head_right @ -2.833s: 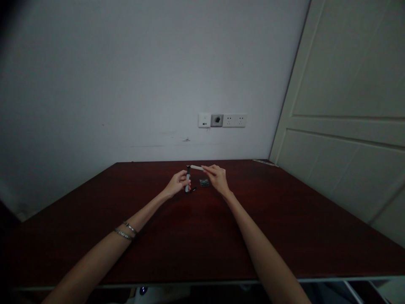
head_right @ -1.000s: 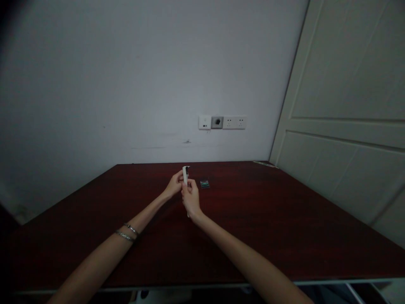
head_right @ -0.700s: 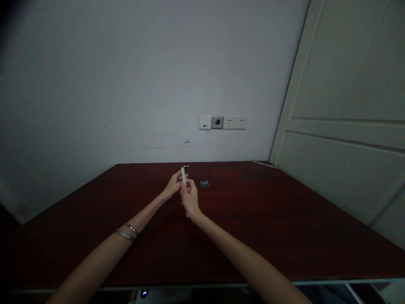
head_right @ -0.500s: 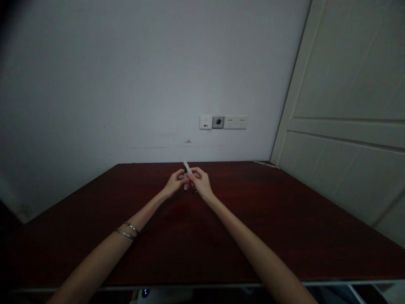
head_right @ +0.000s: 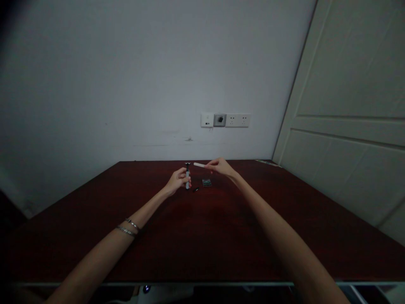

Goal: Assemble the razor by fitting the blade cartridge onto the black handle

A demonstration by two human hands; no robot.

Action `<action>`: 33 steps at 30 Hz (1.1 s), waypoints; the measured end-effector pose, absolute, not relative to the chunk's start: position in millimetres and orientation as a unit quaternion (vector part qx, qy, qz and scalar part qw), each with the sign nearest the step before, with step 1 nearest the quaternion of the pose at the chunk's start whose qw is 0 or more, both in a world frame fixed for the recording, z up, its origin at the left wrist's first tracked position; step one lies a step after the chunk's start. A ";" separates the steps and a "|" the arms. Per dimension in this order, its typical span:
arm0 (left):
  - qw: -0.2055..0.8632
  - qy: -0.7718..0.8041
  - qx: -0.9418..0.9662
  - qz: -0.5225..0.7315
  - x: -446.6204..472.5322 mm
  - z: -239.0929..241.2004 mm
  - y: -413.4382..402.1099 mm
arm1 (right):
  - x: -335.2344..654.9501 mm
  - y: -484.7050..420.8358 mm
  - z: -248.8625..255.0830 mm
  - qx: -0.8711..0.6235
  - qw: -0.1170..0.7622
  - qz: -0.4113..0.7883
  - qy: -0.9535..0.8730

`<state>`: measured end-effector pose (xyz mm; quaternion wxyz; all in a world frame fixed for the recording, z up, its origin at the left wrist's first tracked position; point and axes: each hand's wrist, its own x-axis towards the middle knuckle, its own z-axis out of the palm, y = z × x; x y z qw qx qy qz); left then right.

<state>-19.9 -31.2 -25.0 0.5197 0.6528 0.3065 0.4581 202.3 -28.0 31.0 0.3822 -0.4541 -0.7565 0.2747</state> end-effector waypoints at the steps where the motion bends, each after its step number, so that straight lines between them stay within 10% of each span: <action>1: 0.518 0.309 0.651 0.461 -20.0 -25.3 -30.9 | 203.1 -27.8 31.6 -0.455 0.384 0.271 -0.757; 33: 0.347 0.259 0.769 0.471 -20.0 -36.7 -18.7 | 210.0 -45.0 62.2 -0.404 0.225 0.348 -0.815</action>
